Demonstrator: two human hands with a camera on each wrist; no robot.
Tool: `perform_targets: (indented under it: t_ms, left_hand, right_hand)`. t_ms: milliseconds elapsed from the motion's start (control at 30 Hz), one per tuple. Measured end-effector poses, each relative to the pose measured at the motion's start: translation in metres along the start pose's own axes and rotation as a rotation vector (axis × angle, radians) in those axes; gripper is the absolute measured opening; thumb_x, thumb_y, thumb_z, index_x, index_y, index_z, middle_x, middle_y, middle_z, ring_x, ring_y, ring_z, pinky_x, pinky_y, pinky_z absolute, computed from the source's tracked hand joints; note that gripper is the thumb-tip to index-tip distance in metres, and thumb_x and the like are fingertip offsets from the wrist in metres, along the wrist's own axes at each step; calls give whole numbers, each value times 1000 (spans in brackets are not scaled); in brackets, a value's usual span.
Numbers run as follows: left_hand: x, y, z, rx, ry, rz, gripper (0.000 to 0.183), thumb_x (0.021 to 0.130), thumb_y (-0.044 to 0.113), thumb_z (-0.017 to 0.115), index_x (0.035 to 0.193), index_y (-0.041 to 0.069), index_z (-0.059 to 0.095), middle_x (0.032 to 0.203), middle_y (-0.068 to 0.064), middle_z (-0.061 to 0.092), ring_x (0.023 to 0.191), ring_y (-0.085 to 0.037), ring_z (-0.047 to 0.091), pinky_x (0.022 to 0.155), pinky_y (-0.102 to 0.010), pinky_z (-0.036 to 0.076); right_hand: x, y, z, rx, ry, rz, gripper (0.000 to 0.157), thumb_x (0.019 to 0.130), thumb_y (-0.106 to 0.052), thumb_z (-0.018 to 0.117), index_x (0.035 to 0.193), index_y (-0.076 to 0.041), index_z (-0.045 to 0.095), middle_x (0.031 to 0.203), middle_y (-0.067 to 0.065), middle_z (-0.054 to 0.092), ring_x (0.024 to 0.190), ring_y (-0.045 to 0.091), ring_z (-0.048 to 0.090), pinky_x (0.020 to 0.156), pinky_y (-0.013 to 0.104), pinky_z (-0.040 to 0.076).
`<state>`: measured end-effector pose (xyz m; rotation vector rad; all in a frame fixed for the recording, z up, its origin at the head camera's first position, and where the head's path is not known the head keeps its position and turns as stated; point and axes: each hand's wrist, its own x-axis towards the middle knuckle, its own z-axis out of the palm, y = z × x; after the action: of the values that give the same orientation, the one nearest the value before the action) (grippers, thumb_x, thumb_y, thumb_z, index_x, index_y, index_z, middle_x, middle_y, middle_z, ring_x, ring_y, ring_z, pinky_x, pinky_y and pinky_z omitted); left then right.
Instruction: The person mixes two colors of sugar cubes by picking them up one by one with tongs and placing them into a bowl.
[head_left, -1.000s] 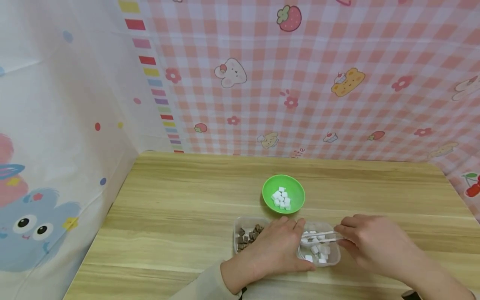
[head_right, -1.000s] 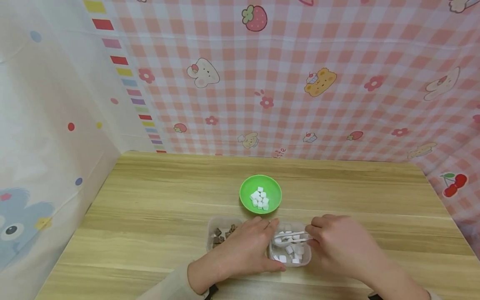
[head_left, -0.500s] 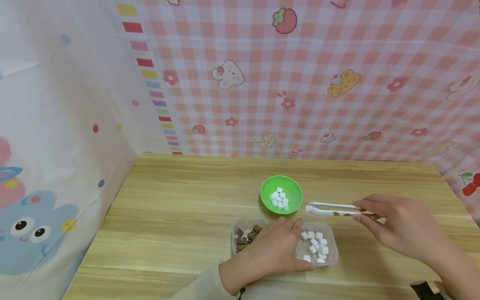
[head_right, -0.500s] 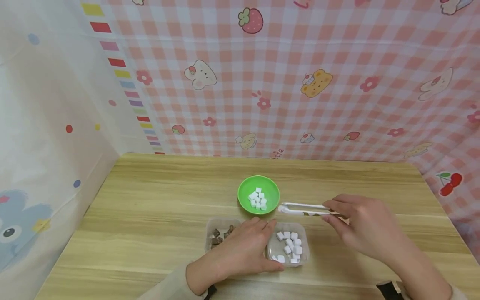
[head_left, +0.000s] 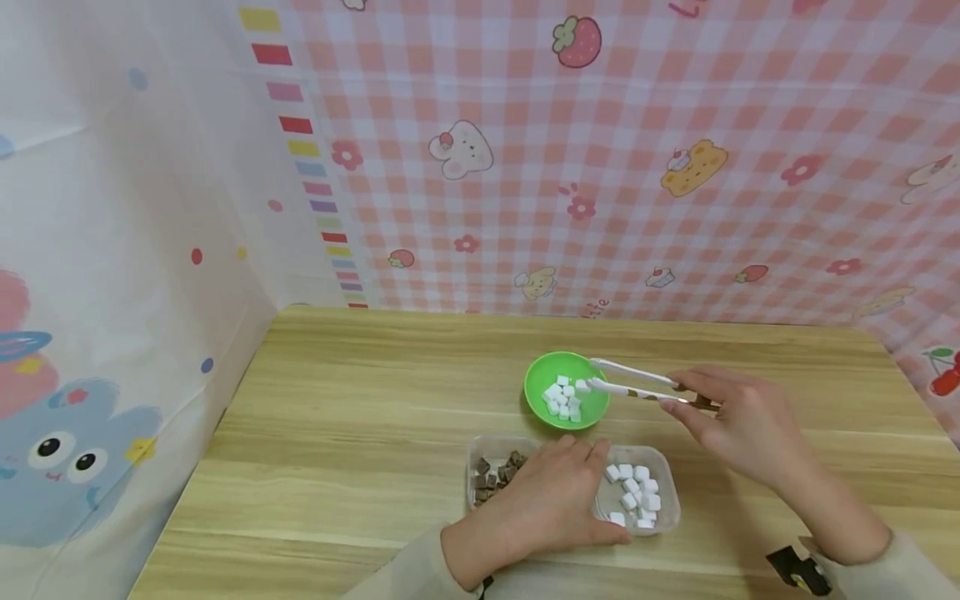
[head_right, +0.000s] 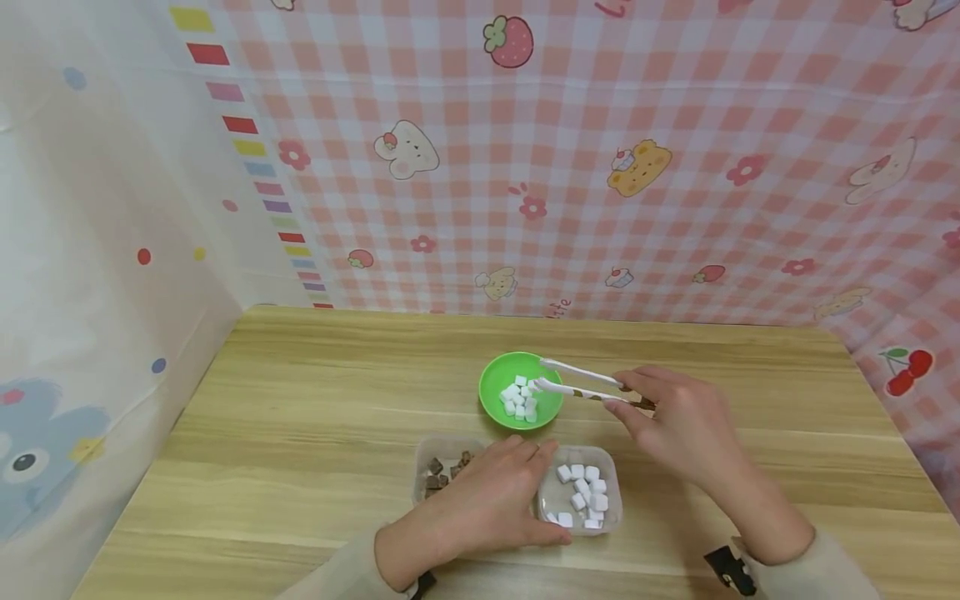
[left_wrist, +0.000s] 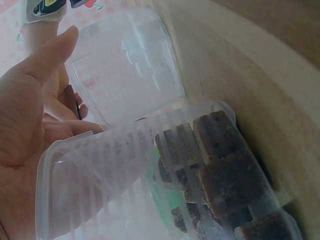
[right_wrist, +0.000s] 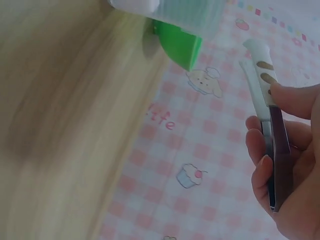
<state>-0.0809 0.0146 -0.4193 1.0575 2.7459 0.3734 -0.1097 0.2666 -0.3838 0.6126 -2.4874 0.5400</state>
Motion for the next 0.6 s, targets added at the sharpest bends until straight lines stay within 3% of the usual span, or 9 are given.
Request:
perform_targets:
  t_ms: [133,433,600]
  left_hand:
    - [0,0,0,-11,-5,-1,99,83,72,75,154,8,50,143,-4,61,141,-25,50,115,-40,44]
    - [1,-1,0,-2,3,1,99,82,72,76,152,7,51,138,-3,64,134,-22,54,112,-38,47]
    - [0,1,1,10,11,3,99,82,72,76,152,6,52,137,-3,64,134,-23,54,112,-38,47]
  right_hand:
    - [-1,0,5,-4,-4,26,39,69,-13,93,106,-5,82,97,7,79,65,9,66,49,21,44]
    - [-7,3,5,36,-40,36,45,77,-8,90,120,-4,76,88,-3,73,65,1,56,51,21,44]
    - [-11,4,5,53,-38,45,46,81,-4,87,125,-2,74,96,2,75,66,2,57,54,17,47]
